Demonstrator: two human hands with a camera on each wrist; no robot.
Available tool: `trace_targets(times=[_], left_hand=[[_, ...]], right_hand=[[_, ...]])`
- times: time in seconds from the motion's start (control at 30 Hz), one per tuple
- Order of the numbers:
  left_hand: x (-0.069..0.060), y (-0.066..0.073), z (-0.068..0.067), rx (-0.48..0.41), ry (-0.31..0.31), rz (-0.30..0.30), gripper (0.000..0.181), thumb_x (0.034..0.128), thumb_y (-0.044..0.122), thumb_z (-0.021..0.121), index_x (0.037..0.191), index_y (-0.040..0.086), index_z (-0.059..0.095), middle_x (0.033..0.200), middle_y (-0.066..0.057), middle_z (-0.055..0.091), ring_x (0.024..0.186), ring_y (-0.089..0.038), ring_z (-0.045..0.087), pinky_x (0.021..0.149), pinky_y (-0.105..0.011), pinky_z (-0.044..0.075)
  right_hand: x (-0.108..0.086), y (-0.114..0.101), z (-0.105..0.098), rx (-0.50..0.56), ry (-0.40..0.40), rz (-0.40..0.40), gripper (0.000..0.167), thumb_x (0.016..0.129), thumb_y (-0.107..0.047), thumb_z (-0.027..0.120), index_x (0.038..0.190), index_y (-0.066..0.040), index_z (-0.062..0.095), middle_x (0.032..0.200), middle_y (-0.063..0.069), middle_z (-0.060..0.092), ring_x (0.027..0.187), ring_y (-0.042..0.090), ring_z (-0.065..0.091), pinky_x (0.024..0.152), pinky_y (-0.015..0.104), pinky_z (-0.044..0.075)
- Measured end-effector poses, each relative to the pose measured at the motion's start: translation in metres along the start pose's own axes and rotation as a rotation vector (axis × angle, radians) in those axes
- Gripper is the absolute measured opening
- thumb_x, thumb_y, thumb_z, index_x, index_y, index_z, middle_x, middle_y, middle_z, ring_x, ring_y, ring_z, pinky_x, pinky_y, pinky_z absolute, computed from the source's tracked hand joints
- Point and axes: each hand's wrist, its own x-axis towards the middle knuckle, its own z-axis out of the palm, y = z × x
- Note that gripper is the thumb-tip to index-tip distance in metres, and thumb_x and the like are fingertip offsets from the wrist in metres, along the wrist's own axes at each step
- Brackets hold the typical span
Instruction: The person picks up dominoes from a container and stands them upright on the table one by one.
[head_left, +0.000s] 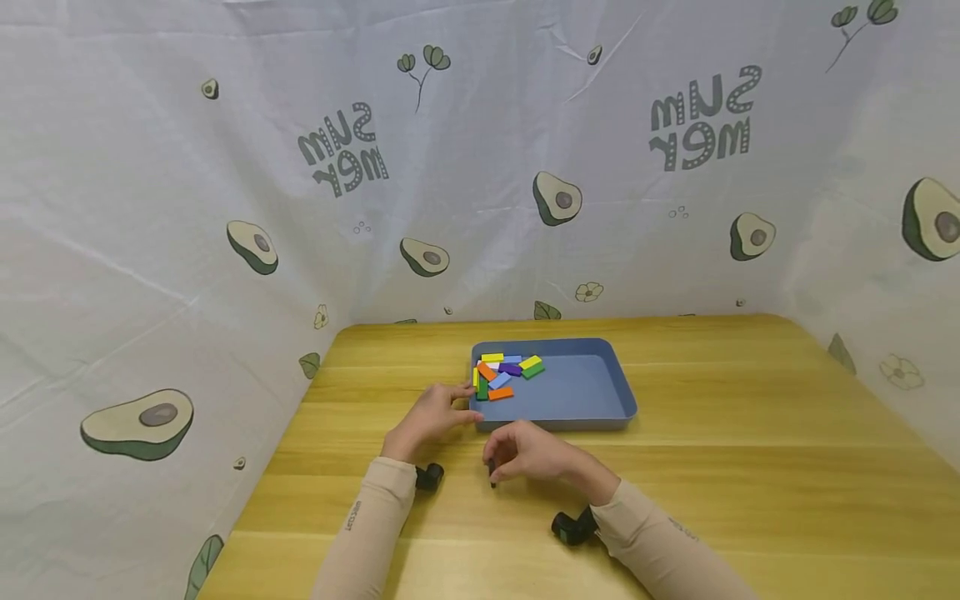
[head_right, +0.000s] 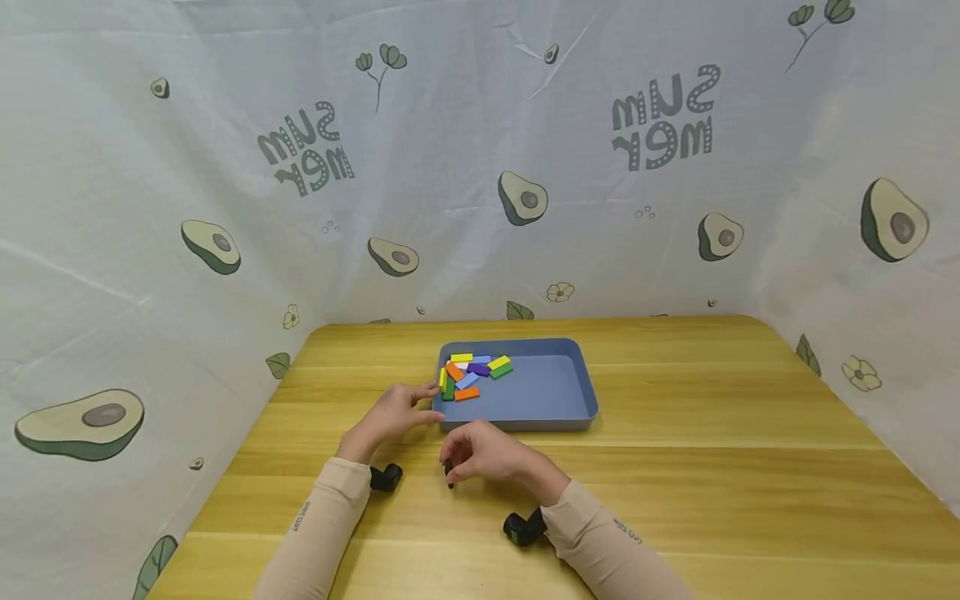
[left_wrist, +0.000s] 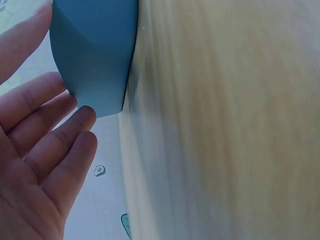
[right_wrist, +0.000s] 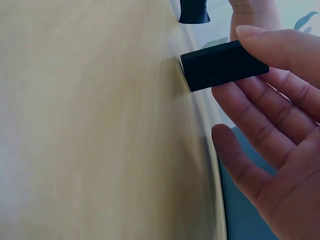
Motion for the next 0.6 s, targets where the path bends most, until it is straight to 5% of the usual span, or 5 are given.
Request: trace_targets(times=[0.27, 0.6], left_hand=[[0.0015, -0.0001, 0.0002, 0.002, 0.003, -0.007, 0.055, 0.0907, 0.031, 0.075, 0.137, 0.005, 0.061, 0.152, -0.009, 0.050, 0.142, -0.029, 0.045, 0.096, -0.034, 0.047], [0.0009, -0.0016, 0.0002, -0.017, -0.002, -0.011, 0.056, 0.0908, 0.031, 0.075, 0.138, 0.004, 0.060, 0.152, -0.010, 0.049, 0.144, -0.030, 0.042, 0.106, -0.041, 0.047]], right_hand=[[0.0009, -0.0027, 0.0003, -0.012, 0.018, 0.008, 0.019, 0.085, 0.001, 0.076, 0.102, 0.004, 0.069, 0.087, 0.008, 0.071, 0.074, 0.009, 0.063, 0.068, 0.019, 0.052], [-0.0015, -0.0066, -0.0062, -0.067, -0.026, 0.041, 0.031, 0.087, -0.005, 0.076, 0.116, 0.003, 0.068, 0.105, 0.013, 0.072, 0.087, 0.009, 0.066, 0.083, 0.019, 0.054]])
